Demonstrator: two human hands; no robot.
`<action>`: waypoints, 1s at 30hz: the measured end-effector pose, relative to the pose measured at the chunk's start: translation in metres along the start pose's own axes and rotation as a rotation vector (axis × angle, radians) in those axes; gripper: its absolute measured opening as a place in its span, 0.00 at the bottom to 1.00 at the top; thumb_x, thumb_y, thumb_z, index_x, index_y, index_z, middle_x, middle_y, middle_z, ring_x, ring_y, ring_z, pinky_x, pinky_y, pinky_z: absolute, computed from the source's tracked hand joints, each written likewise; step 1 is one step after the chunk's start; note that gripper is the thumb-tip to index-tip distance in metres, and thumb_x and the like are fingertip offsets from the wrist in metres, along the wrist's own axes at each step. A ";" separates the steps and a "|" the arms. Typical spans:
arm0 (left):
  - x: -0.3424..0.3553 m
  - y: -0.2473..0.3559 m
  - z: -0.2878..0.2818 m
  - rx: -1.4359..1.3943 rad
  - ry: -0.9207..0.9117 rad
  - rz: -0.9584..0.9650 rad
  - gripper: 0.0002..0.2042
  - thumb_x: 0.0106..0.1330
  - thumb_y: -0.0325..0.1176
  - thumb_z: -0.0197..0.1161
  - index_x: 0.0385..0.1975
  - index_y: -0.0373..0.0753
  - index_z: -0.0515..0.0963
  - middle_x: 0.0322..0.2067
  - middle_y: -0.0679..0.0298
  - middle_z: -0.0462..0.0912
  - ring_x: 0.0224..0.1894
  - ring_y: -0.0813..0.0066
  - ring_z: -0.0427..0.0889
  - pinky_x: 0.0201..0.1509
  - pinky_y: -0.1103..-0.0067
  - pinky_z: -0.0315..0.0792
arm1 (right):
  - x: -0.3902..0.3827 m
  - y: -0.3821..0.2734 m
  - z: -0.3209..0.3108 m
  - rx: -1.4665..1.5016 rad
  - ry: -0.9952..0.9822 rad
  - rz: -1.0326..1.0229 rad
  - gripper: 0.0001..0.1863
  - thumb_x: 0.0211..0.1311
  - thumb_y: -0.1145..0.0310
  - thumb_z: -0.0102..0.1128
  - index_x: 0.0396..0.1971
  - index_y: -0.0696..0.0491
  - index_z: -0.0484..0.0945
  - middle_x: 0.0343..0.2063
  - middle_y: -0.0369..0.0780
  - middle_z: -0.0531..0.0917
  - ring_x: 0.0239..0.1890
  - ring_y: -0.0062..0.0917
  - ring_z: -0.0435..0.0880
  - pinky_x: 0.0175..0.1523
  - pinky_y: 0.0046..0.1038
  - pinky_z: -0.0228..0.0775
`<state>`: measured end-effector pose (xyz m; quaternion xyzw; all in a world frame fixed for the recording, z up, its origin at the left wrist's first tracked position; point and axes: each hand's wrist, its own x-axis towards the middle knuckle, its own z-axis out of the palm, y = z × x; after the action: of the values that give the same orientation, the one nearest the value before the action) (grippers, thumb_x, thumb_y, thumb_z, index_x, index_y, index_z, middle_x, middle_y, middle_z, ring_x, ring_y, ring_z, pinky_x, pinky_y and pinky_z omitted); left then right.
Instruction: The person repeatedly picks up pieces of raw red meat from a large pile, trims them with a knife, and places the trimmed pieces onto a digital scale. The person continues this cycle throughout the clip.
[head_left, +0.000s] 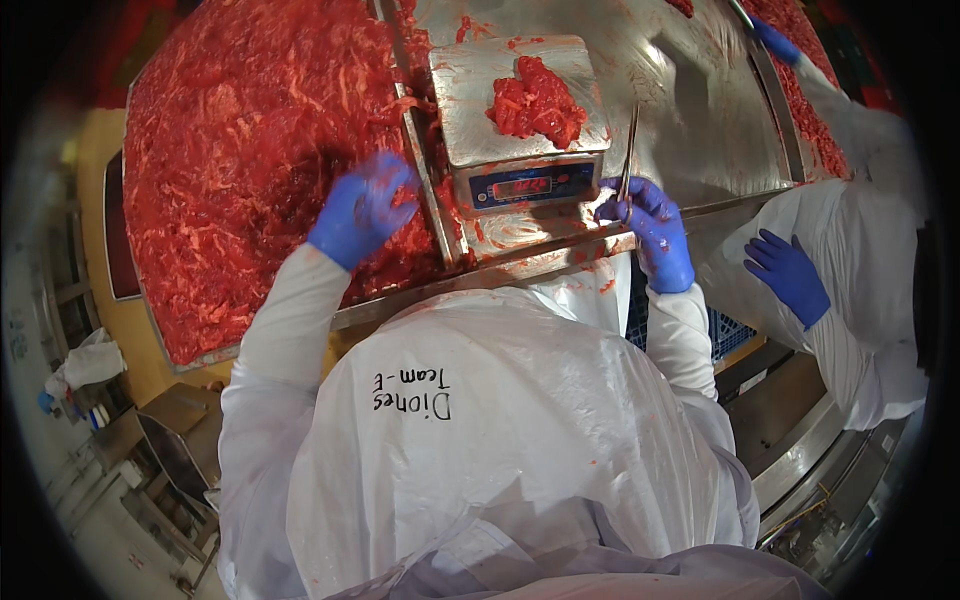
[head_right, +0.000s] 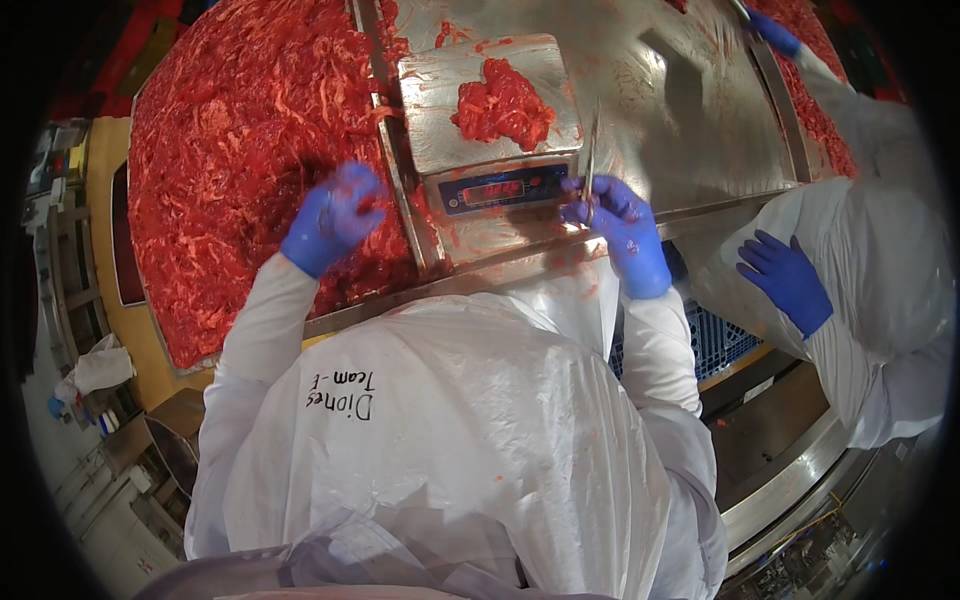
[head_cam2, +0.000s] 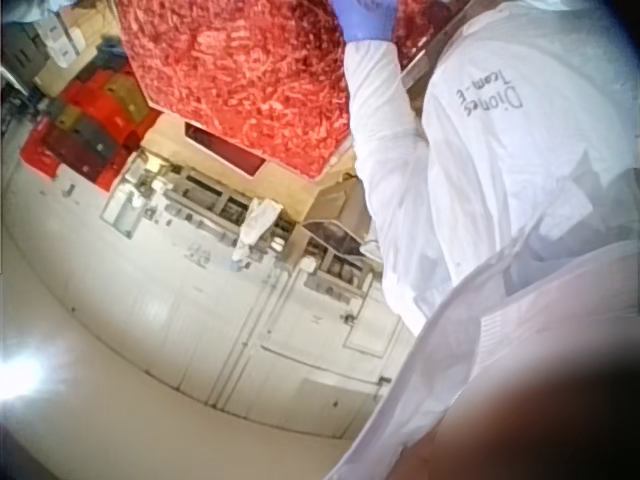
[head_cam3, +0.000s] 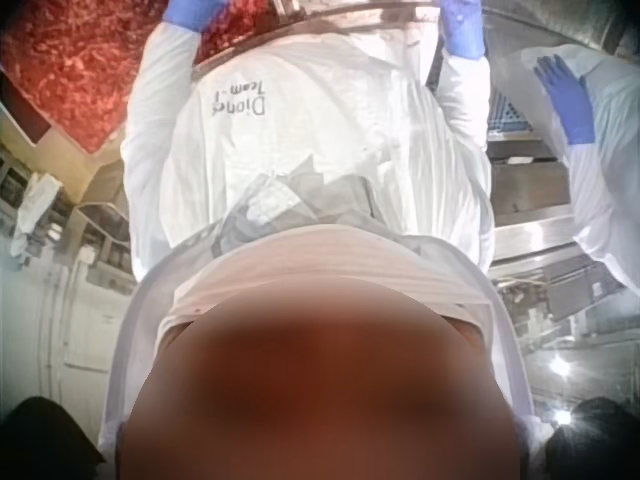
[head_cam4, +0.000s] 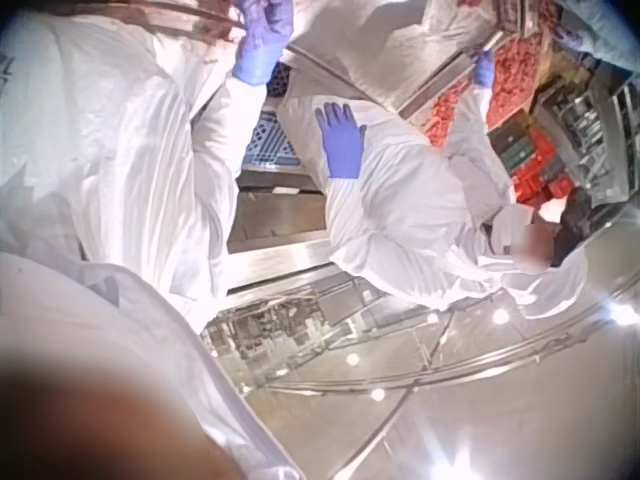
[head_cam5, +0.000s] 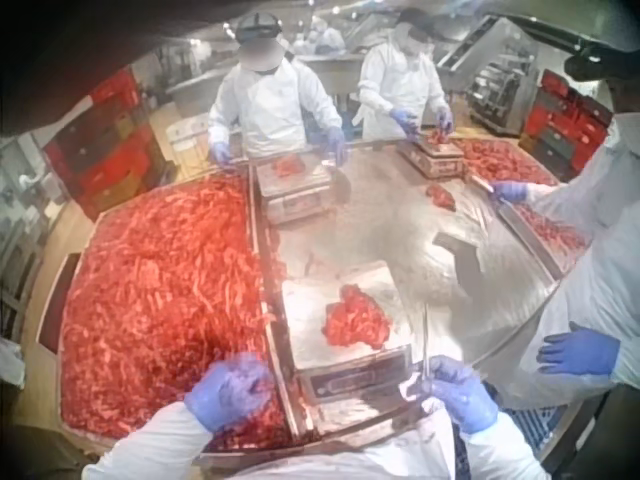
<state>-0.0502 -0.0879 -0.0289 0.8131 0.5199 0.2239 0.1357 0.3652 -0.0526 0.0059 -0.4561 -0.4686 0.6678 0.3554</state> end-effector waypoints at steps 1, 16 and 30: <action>0.032 0.018 -0.016 -0.138 -0.029 -0.042 0.08 0.62 0.27 0.68 0.41 0.38 0.82 0.40 0.55 0.82 0.45 0.55 0.85 0.46 0.64 0.81 | 0.003 -0.016 0.016 -0.005 -0.033 -0.022 0.17 0.71 0.69 0.68 0.55 0.60 0.81 0.43 0.39 0.88 0.46 0.24 0.88 0.57 0.28 0.79; -0.004 0.001 0.028 -0.243 0.065 -0.319 0.24 0.62 0.31 0.72 0.59 0.40 0.80 0.57 0.50 0.79 0.61 0.49 0.81 0.66 0.62 0.77 | 0.077 0.008 0.138 -0.790 -0.502 -0.552 0.31 0.68 0.56 0.70 0.67 0.51 0.73 0.63 0.53 0.79 0.65 0.52 0.78 0.70 0.47 0.70; -0.064 -0.081 0.076 -0.128 -0.159 -0.443 0.18 0.65 0.30 0.62 0.56 0.38 0.82 0.49 0.43 0.85 0.53 0.46 0.85 0.57 0.63 0.81 | 0.027 0.057 0.086 -0.885 -0.281 -0.494 0.28 0.64 0.55 0.74 0.59 0.56 0.80 0.43 0.48 0.87 0.45 0.42 0.88 0.51 0.40 0.80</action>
<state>-0.0985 -0.1107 -0.1451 0.6840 0.6580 0.1565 0.2733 0.2727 -0.0717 -0.0432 -0.3446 -0.8427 0.3568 0.2093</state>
